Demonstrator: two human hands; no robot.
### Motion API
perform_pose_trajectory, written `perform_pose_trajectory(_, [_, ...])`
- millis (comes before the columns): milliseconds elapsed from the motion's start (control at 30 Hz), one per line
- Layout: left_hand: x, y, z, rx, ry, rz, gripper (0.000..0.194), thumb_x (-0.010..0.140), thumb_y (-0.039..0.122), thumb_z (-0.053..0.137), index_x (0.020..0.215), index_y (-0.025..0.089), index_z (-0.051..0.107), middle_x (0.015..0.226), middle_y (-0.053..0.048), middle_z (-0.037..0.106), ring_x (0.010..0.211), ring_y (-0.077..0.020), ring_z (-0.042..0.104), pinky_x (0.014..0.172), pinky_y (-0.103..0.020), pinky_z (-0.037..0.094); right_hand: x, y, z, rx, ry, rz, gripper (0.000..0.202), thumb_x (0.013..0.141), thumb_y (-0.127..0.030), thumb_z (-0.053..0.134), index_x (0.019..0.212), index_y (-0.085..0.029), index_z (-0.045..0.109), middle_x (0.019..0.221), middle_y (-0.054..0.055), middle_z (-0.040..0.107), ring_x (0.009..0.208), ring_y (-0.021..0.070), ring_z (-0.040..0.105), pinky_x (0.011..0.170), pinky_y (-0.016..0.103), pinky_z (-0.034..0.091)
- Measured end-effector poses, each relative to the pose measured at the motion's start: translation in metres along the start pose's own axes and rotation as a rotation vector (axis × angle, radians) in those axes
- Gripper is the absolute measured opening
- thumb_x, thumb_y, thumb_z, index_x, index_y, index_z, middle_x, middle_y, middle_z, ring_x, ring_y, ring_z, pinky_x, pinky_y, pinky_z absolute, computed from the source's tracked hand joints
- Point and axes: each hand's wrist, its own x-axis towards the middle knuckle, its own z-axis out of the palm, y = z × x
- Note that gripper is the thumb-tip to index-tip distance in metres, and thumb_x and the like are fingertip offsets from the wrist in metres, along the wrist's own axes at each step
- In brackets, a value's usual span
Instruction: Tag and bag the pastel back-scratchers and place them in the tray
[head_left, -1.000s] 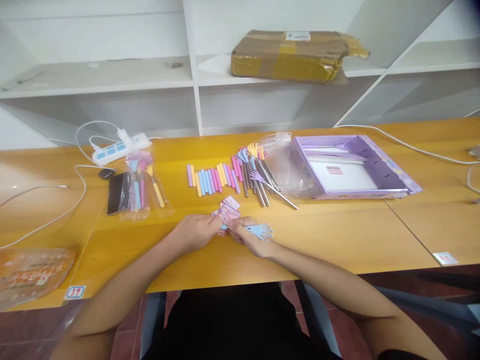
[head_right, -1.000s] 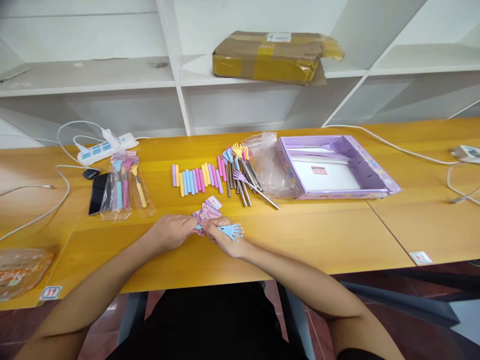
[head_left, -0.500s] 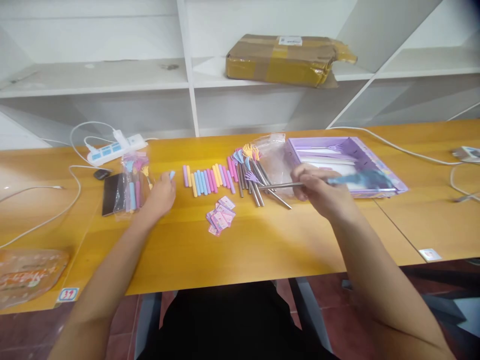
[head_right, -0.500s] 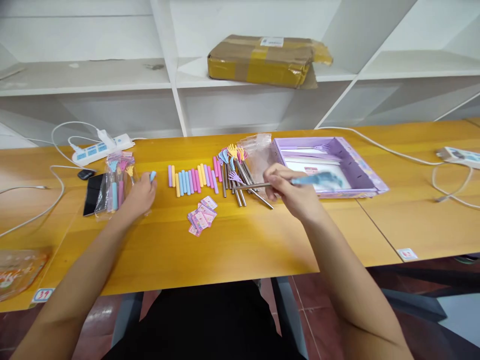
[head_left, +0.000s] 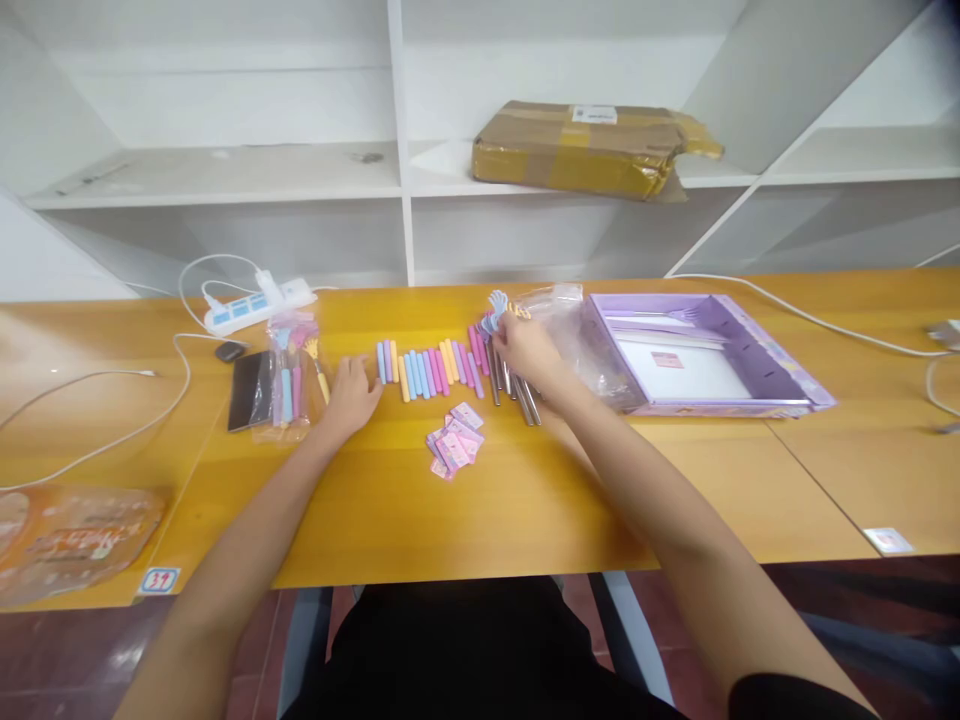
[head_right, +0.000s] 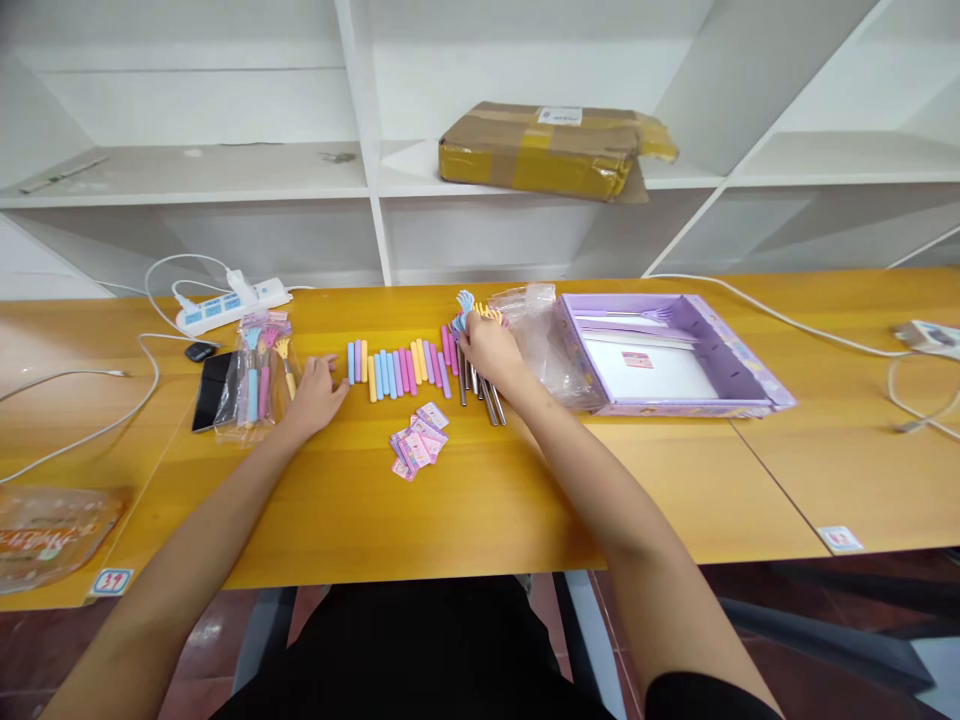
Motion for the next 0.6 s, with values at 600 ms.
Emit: perform_pose_trajectory(600, [0.004, -0.021, -0.082, 0.455, 0.277, -0.212, 0.042, 0.099, 0.039, 0.056, 0.126, 0.007, 0.06, 0.139, -0.034, 0.055, 0.139, -0.0544, 0.047, 0.11, -0.071, 0.043, -0.059, -0.001, -0.017, 0.058, 0.127, -0.228, 0.02, 0.103, -0.03, 0.053, 0.086, -0.022, 0.059, 0.098, 0.012, 0.068, 0.085, 0.0249, 0.062, 0.072, 0.034, 0.042])
